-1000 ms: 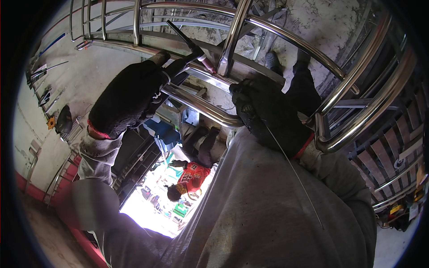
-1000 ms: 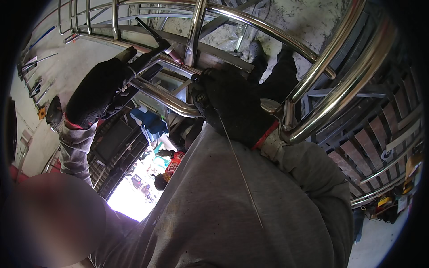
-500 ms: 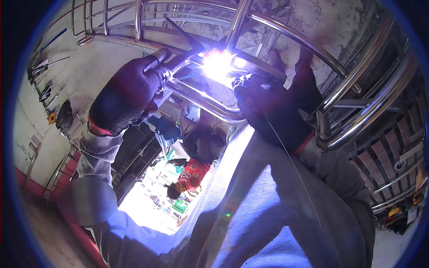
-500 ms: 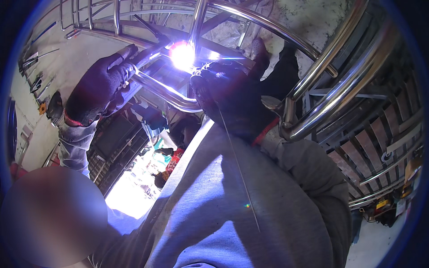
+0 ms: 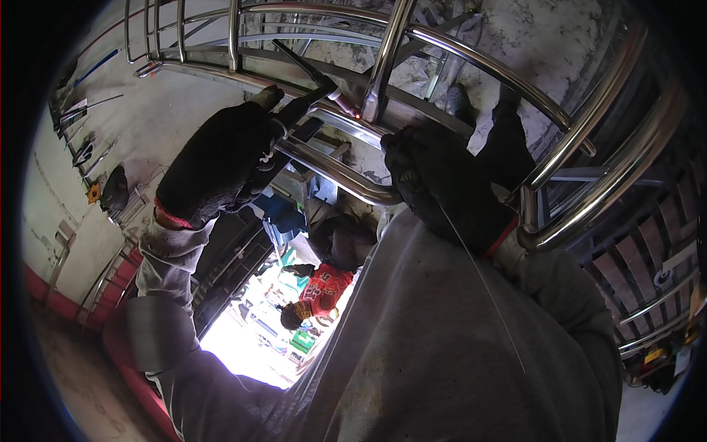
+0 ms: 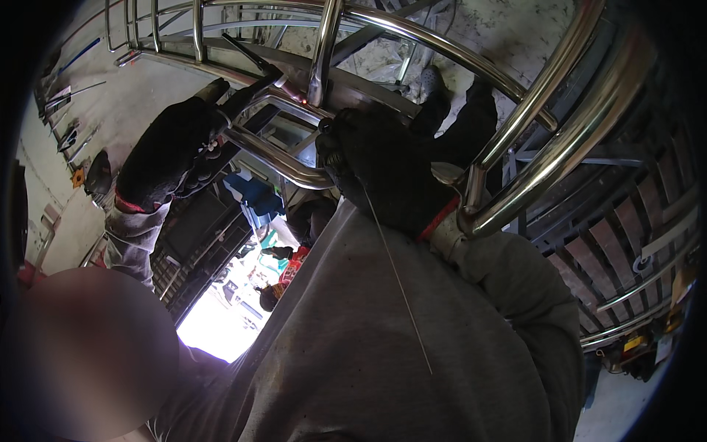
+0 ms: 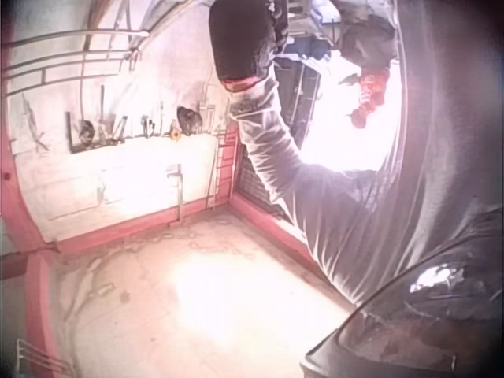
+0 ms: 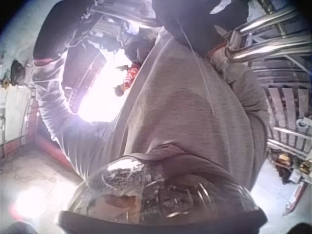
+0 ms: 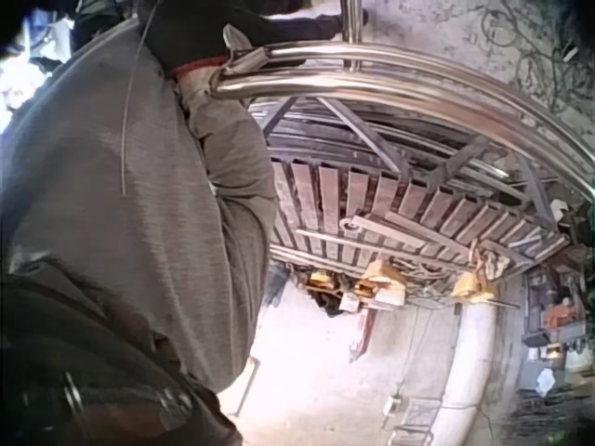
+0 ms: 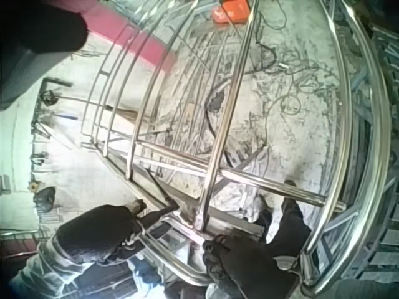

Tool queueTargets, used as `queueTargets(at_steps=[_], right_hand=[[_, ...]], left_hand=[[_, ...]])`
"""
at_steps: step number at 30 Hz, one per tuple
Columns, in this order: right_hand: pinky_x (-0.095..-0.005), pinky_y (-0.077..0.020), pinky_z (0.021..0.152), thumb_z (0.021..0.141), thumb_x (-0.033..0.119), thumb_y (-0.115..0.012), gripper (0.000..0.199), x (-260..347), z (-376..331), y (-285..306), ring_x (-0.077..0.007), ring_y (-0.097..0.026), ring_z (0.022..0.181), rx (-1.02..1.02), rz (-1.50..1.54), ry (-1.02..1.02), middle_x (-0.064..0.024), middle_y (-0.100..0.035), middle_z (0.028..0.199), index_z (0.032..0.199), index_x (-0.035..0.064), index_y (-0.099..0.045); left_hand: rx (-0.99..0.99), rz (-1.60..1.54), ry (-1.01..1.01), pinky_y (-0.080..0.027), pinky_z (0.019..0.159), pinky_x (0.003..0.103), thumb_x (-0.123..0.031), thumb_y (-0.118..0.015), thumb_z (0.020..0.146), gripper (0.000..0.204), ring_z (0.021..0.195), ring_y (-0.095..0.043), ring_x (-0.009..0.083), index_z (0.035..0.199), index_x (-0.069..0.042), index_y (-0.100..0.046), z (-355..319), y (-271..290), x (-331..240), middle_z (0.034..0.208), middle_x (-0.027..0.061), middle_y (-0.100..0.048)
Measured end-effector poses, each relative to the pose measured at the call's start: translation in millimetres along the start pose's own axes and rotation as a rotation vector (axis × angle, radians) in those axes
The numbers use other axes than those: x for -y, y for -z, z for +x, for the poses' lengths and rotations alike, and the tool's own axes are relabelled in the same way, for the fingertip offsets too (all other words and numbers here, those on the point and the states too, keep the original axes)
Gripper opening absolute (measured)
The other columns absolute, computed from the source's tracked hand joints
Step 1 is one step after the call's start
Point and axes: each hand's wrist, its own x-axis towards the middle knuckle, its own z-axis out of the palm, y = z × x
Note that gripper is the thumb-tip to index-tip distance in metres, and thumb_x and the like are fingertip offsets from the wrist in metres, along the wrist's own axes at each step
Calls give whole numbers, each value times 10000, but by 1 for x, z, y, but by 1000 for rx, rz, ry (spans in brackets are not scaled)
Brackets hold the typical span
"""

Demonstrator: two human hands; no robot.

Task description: The person welds joints on a metal railing using a welding torch and filler wire, then positions a metal handle onto the railing and welds it into place.

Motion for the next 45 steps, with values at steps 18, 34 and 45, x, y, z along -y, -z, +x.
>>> queueTargets(at_steps=[18,34,45], right_hand=[[-322,-571,871,1128,88,-520,274,-62,-20,-65,-178,-662,1034,-61,-660,223,-97,-676,1153,1378,15,-606],[-470,-553,924,979,120,-613,328,-5,3,6,-384,-657,1081,-74,-3,20,-190,-664,1155,1281,11,-685],[-367,-536,910,1062,187,-560,237,5,5,-10,-243,-659,1016,29,1104,-379,-138,-666,1111,1184,-2,-633]], left_hand=[[83,-1000,1186,-524,609,333,-208,-682,1063,418,671,-646,154,1403,30,-629,36,21,-41,870,59,-664],[28,23,75,-546,896,454,-129,-807,809,444,982,-653,346,1216,-39,-655,9,2,-19,1047,135,-631],[9,24,83,-549,825,434,-105,-809,814,393,902,-651,323,1169,-25,-661,6,2,-26,980,120,-625]])
